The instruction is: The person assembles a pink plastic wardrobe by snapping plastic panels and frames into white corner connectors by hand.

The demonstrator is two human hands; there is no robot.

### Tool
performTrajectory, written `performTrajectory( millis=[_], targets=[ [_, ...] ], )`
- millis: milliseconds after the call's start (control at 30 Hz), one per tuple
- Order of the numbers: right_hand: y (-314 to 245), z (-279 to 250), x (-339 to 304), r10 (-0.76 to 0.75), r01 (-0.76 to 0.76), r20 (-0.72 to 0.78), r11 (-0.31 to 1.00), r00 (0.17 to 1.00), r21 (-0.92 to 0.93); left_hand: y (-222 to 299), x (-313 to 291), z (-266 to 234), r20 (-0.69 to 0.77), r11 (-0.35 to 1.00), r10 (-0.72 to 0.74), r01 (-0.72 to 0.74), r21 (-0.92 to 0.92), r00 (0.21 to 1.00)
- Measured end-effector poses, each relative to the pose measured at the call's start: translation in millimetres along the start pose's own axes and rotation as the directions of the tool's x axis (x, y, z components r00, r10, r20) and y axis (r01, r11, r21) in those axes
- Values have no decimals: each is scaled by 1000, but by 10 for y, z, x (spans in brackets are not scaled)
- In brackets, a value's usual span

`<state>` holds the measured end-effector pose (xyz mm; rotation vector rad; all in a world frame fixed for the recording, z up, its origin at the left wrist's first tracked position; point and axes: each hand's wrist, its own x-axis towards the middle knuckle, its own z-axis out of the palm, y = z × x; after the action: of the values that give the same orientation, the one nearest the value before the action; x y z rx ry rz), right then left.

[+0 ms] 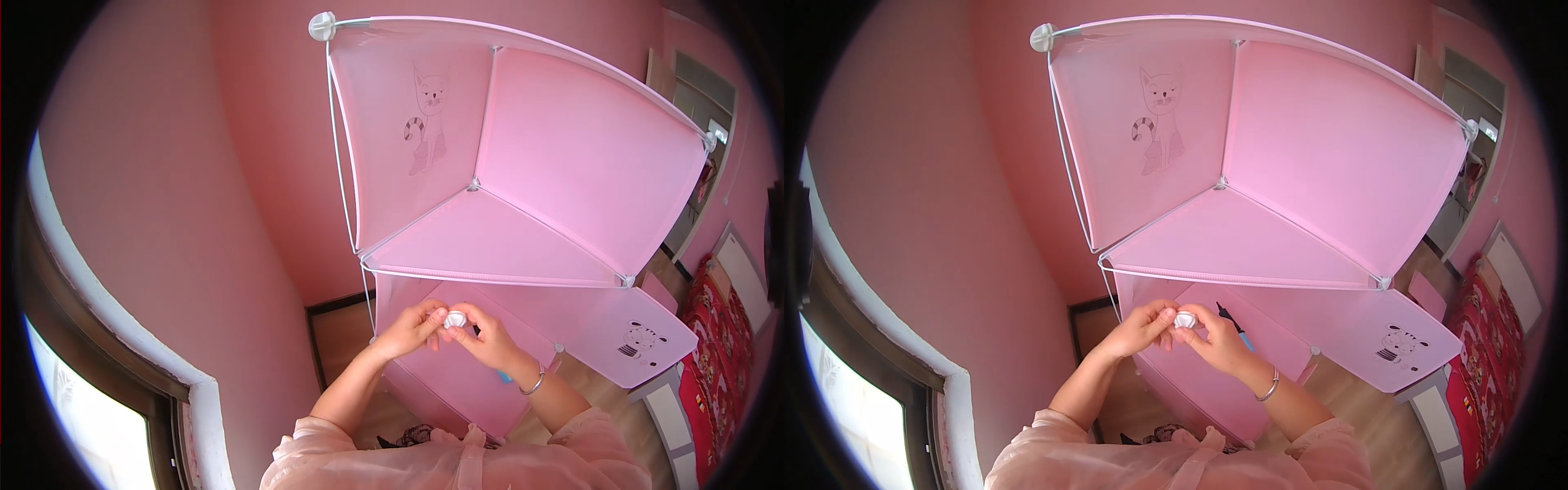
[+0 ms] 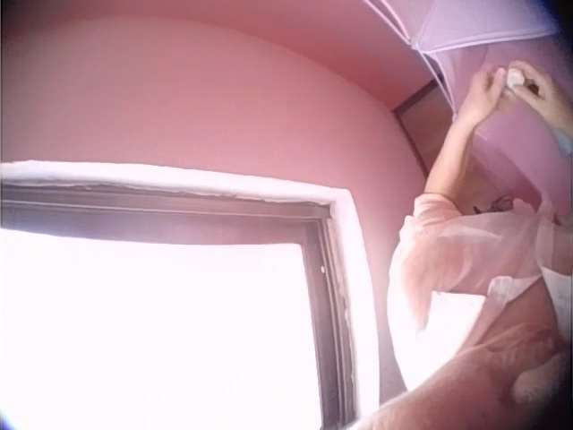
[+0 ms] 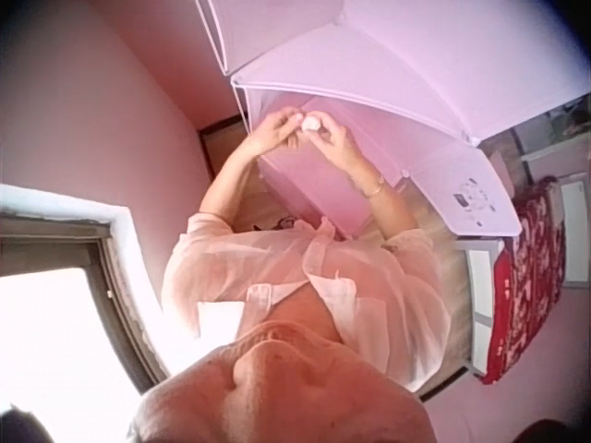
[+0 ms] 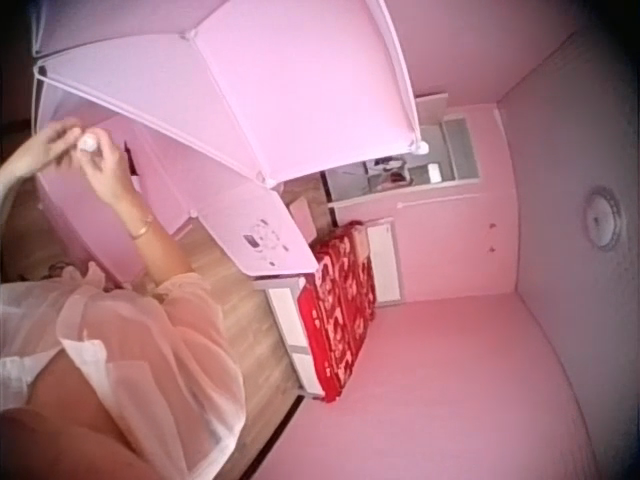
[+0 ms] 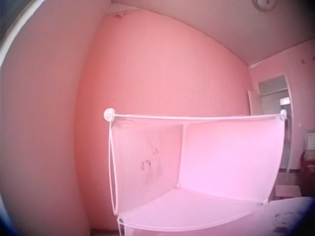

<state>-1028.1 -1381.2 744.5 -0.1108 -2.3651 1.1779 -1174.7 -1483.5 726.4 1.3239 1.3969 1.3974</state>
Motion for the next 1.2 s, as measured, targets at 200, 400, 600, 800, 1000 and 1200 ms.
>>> performTrajectory(
  millis=[200, 400, 600, 800, 1000, 1200],
  targets=[
    [-120, -498, 104, 229, -171, -13, 764, 973, 621, 1258, 300, -845, -596, 648, 761, -351, 676, 257],
    [-827, -1028, 665, 74, -39, -362, 994, 929, 104, 2660, 622, -1541, -396, 392, 917, -249, 885, 36],
    [-2003, -1585, 1498, -966, 151, -36, 76, 254, -986, 2994, 647, -1621, -476, 700, 688, -325, 636, 548],
    [-2120, -1751, 1973, -656, 111, 66, 27, 752, -993, 3097, 654, -1663, -464, 594, 658, -29, 804, 593],
    [-1985, -1746, 2004, -660, 85, 36, 42, 750, -995, 3035, 730, -1711, -388, 310, 818, 242, 919, 425],
    [-2205, -1730, 1936, -626, 118, 75, 26, 776, -993, 3335, 581, -1750, -502, 568, 574, 127, 813, 646]
  ],
)
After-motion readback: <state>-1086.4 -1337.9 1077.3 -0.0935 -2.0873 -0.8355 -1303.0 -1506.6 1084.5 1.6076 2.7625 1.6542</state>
